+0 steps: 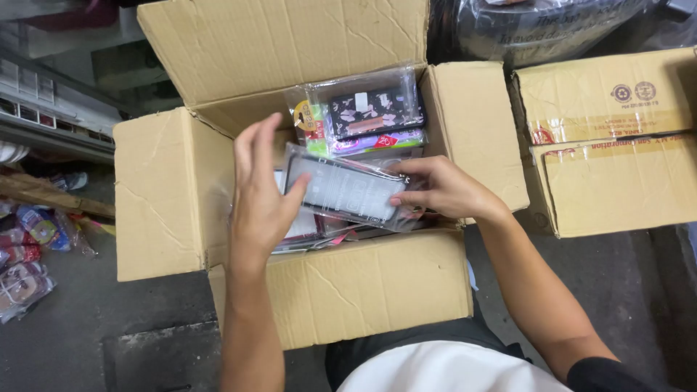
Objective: Inspecting and organizing a variety of packaged phone cases within a cardboard shipping box.
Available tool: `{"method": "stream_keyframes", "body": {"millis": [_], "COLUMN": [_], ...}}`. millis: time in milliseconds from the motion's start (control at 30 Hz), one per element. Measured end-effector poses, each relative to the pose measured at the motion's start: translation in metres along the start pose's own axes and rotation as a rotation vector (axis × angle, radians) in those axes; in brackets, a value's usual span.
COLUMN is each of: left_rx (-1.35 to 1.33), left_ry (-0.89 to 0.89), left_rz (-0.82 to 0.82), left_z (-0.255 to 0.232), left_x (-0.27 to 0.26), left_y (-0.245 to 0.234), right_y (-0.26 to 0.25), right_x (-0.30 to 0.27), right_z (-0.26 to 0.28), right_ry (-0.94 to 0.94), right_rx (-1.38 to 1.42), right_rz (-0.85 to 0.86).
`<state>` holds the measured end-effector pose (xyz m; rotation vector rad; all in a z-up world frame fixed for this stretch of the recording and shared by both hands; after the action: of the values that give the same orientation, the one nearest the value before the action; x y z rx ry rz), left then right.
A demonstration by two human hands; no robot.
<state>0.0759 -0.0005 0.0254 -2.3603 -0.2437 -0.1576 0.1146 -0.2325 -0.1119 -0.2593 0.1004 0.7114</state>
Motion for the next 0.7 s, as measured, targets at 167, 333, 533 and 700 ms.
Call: {"method": "stream_keyframes", "body": {"millis": [167, 333, 533, 700], "left_rx": [0.201, 0.365, 0.371, 0.484], "left_ry": [0.228, 0.138, 0.054, -0.172], "left_rz": [0.278, 0.565, 0.678, 0.739], "left_z": [-0.014, 0.004, 0.044, 0.093], "left_x": [-0.004, -0.003, 0.012, 0.02], "left_y": [0.031, 0.069, 0.065, 0.049], "right_y": [0.006, 0.015, 0.004, -0.003], "right_x": [0.008, 0.007, -0.001, -0.007], "right_z": [0.013, 0.034, 0.037, 0.029], "right_ry": [-0.171, -0.101, -0.38, -0.287], "right_rx": [-0.097, -0.135, -0.193, -0.264], "right_rz": [0.069, 0.114, -0.065, -0.144]}}
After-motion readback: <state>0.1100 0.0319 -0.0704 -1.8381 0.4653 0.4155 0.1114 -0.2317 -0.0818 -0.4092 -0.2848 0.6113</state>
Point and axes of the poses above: each hand's wrist, its own x-axis towards the middle knuckle, its own y-axis out of the palm, z = x × y, the point moved 8 cm from there along x, towards the middle knuckle, and after that the axes turned 11 degrees about -y, right-handed, at the moved point
